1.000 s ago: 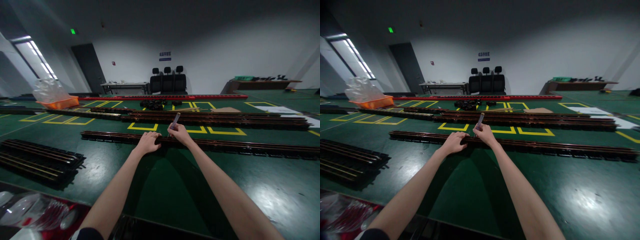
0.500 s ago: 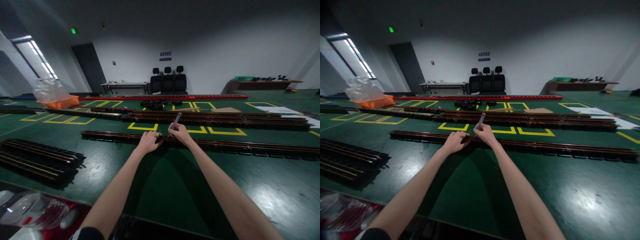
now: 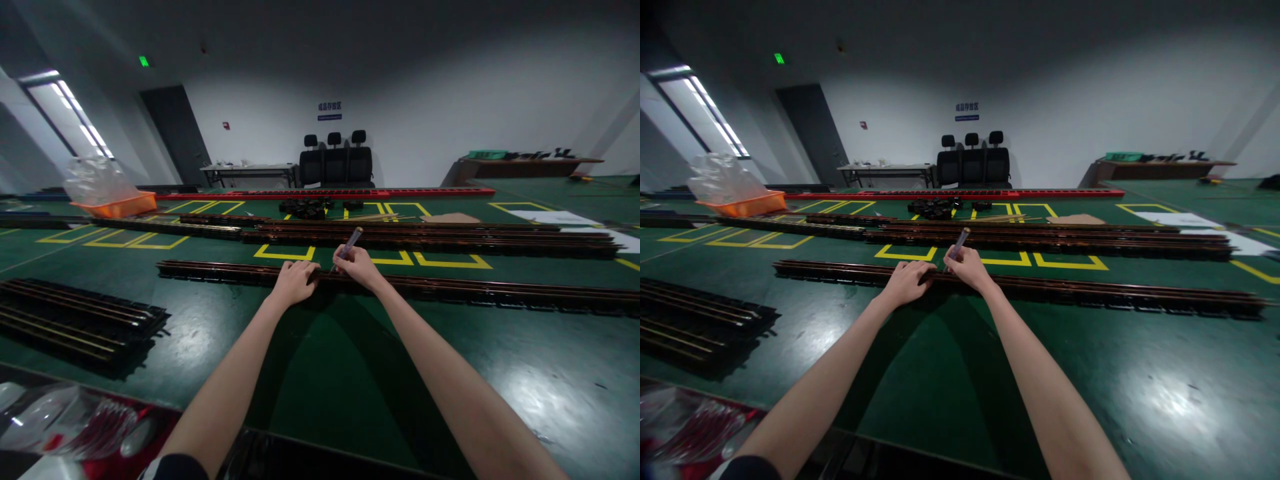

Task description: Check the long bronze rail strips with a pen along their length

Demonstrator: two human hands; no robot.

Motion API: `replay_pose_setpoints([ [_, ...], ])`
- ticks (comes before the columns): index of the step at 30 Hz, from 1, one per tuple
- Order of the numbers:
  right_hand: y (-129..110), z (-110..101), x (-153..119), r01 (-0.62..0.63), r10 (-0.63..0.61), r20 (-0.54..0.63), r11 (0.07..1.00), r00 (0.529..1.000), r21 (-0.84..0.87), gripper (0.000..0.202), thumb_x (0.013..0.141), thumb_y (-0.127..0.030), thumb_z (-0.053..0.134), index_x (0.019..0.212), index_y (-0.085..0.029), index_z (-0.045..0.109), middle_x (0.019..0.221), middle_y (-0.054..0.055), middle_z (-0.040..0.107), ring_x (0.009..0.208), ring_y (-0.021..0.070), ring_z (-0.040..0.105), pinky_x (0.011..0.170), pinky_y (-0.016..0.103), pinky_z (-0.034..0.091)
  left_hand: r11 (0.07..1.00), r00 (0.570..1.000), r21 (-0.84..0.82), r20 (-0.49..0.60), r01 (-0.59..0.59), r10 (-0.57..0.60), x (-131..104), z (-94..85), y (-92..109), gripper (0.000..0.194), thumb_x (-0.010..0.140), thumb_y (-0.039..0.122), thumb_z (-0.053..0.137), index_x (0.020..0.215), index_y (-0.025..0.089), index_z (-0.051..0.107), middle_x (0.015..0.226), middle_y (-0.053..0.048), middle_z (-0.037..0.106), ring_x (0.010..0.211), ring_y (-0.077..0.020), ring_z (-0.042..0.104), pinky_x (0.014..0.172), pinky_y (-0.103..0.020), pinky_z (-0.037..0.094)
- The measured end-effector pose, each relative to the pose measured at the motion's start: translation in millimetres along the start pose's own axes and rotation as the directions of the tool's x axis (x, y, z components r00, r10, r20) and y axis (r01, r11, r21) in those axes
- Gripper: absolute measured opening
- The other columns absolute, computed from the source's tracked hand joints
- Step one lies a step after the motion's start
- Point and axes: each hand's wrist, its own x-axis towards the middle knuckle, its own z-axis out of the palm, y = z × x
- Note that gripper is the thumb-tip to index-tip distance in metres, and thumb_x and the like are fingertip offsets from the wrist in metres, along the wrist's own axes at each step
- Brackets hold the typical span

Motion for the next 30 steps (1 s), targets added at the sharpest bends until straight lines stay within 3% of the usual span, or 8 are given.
replay_pose_setpoints([
  [15, -1.2, -1.7, -1.4, 0.003, -0.003, -0.006, 1.000, 1.000, 0.029, 0.013, 0.071, -0.030, 0.055, 0.065, -0.018, 0.052, 0.055, -0.001, 0.056, 0.052, 0.0130, 0.054, 0.056, 0.026, 0.044, 1.000, 1.000, -0.026, 0.008, -0.011, 0.011, 0.9, 0.2, -0.4, 0.044, 0.077, 0.008, 0.038, 0.113, 0.023, 0.057, 0.118, -0.004, 0.063, 0.111, -0.0218, 0.053, 0.092, -0.041, 0.034],
  [30, 2.8, -1.9, -1.9, -0.050, 0.051, -0.012, 0.997, 0.999, 0.065, 0.012, 0.069, -0.029, 0.056, 0.064, -0.018, 0.052, 0.053, -0.002, 0.054, 0.049, 0.0122, 0.051, 0.053, 0.025, 0.042, 0.998, 0.996, -0.059, 0.087, 0.020, -0.015, 0.5, -2.6, -0.6, 0.051, 0.075, 0.004, 0.035, 0.119, 0.020, 0.054, 0.121, -0.007, 0.061, 0.113, -0.0210, 0.052, 0.095, -0.040, 0.034],
])
